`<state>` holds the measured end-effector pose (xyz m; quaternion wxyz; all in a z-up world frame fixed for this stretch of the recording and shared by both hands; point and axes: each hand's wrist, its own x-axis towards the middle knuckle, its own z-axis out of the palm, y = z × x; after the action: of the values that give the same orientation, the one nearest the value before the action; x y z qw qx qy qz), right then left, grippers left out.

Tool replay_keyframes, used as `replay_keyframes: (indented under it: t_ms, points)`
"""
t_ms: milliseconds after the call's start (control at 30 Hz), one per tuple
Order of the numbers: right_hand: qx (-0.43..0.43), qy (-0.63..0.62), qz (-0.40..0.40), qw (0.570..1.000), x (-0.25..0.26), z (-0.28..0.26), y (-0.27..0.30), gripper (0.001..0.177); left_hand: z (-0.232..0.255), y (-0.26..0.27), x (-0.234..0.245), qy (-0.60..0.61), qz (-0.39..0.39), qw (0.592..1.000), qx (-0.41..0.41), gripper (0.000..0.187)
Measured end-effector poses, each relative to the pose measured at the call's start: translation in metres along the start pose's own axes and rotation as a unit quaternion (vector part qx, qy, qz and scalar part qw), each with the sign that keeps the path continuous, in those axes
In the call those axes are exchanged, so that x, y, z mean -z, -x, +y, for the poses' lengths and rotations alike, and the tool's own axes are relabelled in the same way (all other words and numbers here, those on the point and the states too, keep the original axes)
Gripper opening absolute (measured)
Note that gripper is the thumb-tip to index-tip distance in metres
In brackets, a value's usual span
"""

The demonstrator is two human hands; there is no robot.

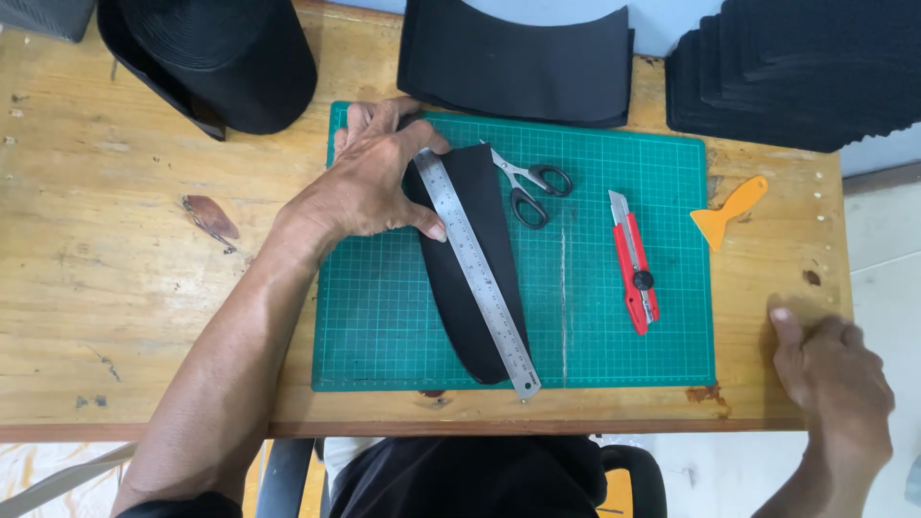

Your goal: Measure and cut black material using a ruler, utility knife, and scissors on a cutting mat

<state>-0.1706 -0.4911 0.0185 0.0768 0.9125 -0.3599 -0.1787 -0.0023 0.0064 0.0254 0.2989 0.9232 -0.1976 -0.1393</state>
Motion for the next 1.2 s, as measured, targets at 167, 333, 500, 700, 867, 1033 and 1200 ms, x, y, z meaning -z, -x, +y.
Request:
replay_keyframes:
  t_ms: [167,333,500,700,867,1033,1200]
  points:
    - [-0.117,0.036,-0.078,0.989,-0.013,0.044,0.013,0.091,0.008,0.001,0.002,0.013,-0.006,0.999,0.030,0.084]
    - [-0.050,0.074,-0.010,0.996,-0.009,0.026,0.048,0.066,0.006,0.001,0.001,0.014,0.000,1.000,0.019,0.077]
    - [0.417,-0.225,0.185,0.861,0.008,-0.062,0.085,0.048,-0.001,0.000,-0.002,0.014,0.009,1.000,-0.019,0.089]
    - [0.390,-0.099,0.185,0.897,0.013,-0.115,0.053,0.033,0.004,0.001,0.000,0.008,-0.005,1.000,-0.005,0.090]
    - [0.420,-0.016,0.302,0.856,0.027,-0.141,0.067,0.046,0.004,0.001,0.000,0.007,-0.003,1.000,-0.005,0.085]
    - [0.646,-0.204,0.174,0.715,0.024,-0.190,0.127,0.040,-0.001,-0.001,-0.003,-0.004,0.001,1.000,-0.019,0.093]
    - [0.611,-0.135,0.124,0.770,0.022,-0.194,0.137,0.035,-0.001,0.000,-0.002,-0.013,-0.005,1.000,-0.026,0.103]
